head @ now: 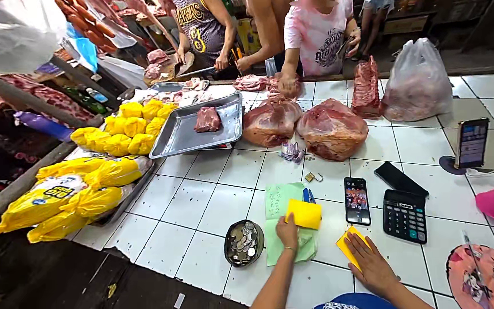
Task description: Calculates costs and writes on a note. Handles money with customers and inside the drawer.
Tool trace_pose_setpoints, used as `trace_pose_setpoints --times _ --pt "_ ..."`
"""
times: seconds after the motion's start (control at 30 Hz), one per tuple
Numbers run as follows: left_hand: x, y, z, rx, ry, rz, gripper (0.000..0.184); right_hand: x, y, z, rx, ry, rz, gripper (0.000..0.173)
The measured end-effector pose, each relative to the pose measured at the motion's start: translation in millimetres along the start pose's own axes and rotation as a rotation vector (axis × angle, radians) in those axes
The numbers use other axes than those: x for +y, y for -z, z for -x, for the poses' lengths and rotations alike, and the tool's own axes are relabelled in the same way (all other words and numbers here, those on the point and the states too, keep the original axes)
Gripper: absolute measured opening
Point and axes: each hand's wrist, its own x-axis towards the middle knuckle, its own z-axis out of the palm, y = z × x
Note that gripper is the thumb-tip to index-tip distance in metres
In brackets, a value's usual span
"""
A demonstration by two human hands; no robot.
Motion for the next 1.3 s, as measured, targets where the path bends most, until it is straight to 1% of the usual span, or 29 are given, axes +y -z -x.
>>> trace_pose_setpoints --times 0.03,0.07,0.13,0.17,0.2,0.23,0.3,0.33,0.37,0.4,0.43,0.47,0.5,0.53,0.6,0.63,0.7,0.77,0.83,0.87,0.9,0.93,1.0,1.03,1.07,1.13,1.17,1.23,1.3 --pt "7.6 19.5 -7.6 0.062 -0.083 0.015 0.032 0.3 -0.7 1.6 0.006 -0.004 -0.012 0.071" --pt "19.9 36.3 -13.6 0.129 -0.209 0.036 0.029 0.3 1.6 -0.2 0.01 -0.019 -0.054 0.07" --pt "42.5 54.7 -20.1 0.212 -0.535 0.08 0.02 -4.0 19.5 -15.4 0.002 -0.092 -0.257 0.062" --pt "46.9 56.2 -21.1 0.186 -0.736 0.079 0.016 -9.2 36.6 -29.9 -0.046 -0.161 -0.402 0.056" --pt "48.0 52.8 -20.8 0.12 -0.945 0.045 0.014 -16.4 57.4 -49.3 -0.122 -0.257 -0.56 0.054" --pt "46.4 44.4 -20.6 0.039 -1.148 -0.016 0.011 -23.6 77.8 -72.6 -0.184 -0.368 -0.784 0.056" --pt "43.3 19.9 -19.9 -0.109 -1.518 -0.165 0.012 -36.3 116.1 -124.8 -0.196 -0.602 -1.286 0.06" --pt "42.8 8.0 -19.6 -0.174 -1.652 -0.22 0.015 -38.3 135.2 -149.4 -0.169 -0.696 -1.398 0.056" --pt "43.5 -3.8 -21.6 -0.218 -1.74 -0.242 0.016 -35.4 150.6 -171.9 -0.127 -0.741 -1.382 0.052" --pt "45.9 -14.2 -27.1 -0.234 -1.779 -0.242 0.015 -27.9 160.4 -192.8 -0.068 -0.738 -1.265 0.051" --pt "50.6 -21.9 -36.5 -0.22 -1.762 -0.245 0.013 -17.0 168.0 -212.4 -0.001 -0.707 -1.114 0.057" --pt "58.8 -27.6 -49.8 -0.187 -1.69 -0.261 0.012 -3.8 177.2 -232.9 0.075 -0.667 -0.986 0.062" --pt "70.2 -32.4 -66.9 -0.148 -1.582 -0.292 0.022 12.2 187.3 -254.5 0.155 -0.639 -0.885 0.065" --pt "82.9 -36.3 -88.9 -0.13 -1.446 -0.367 0.039 30.6 197.6 -277.1 0.234 -0.634 -0.806 0.066" --pt "106.1 -42.0 -140.7 -0.204 -1.127 -0.579 0.075 68.4 213.0 -321.3 0.366 -0.682 -0.683 0.062" --pt "114.1 -44.8 -166.4 -0.269 -0.978 -0.683 0.088 85.4 216.7 -341.3 0.405 -0.726 -0.631 0.058" --pt "123.9 -50.4 -209.1 -0.369 -0.782 -0.865 0.102 110.8 220.9 -374.7 0.411 -0.808 -0.58 0.058" --pt "130.8 -56.0 -233.2 -0.441 -0.674 -0.983 0.108 121.7 224.8 -396.4 0.403 -0.859 -0.598 0.066" --pt "130.9 -61.7 -247.3 -0.495 -0.624 -1.054 0.105 125.9 223.3 -409.1 0.443 -0.865 -0.618 0.075" --pt "127.4 -63.7 -252.5 -0.498 -0.621 -1.069 0.1 127.0 220.4 -413.4 0.449 -0.867 -0.599 0.076" --pt "122.4 -65.1 -257.0 -0.478 -0.636 -1.054 0.09 128.8 216.2 -416.9 0.433 -0.862 -0.555 0.073" --pt "117.5 -66.1 -259.5 -0.445 -0.661 -1.015 0.079 131.4 210.8 -418.9 0.394 -0.844 -0.49 0.065" --pt "112.3 -67.2 -260.7 -0.381 -0.703 -0.943 0.056 136.2 198.5 -419.9 0.272 -0.82 -0.334 0.042" --pt "112.2 -66.4 -260.0 -0.359 -0.718 -0.914 0.048 137.0 194.5 -419.7 0.201 -0.824 -0.275 0.037" --pt "113.2 -64.7 -257.5 -0.34 -0.717 -0.896 0.043 137.4 190.7 -418.3 0.149 -0.832 -0.235 0.037" --pt "118.3 -60.9 -248.9 -0.293 -0.66 -0.831 0.037 139.6 185.5 -412.1 0.105 -0.842 -0.184 0.04" --pt "121.9 -59.3 -243.4 -0.26 -0.611 -0.739 0.036 140.6 185.6 -408.1 0.109 -0.834 -0.174 0.042" --pt "125.7 -57.8 -228.3 -0.207 -0.534 -0.368 0.033 136.7 189.3 -397.7 0.149 -0.78 -0.175 0.048" --pt "128.8 -54.6 -199.5 -0.243 -0.451 0.053 0.027 121.2 189.6 -380.8 0.254 -0.612 -0.2 0.06"
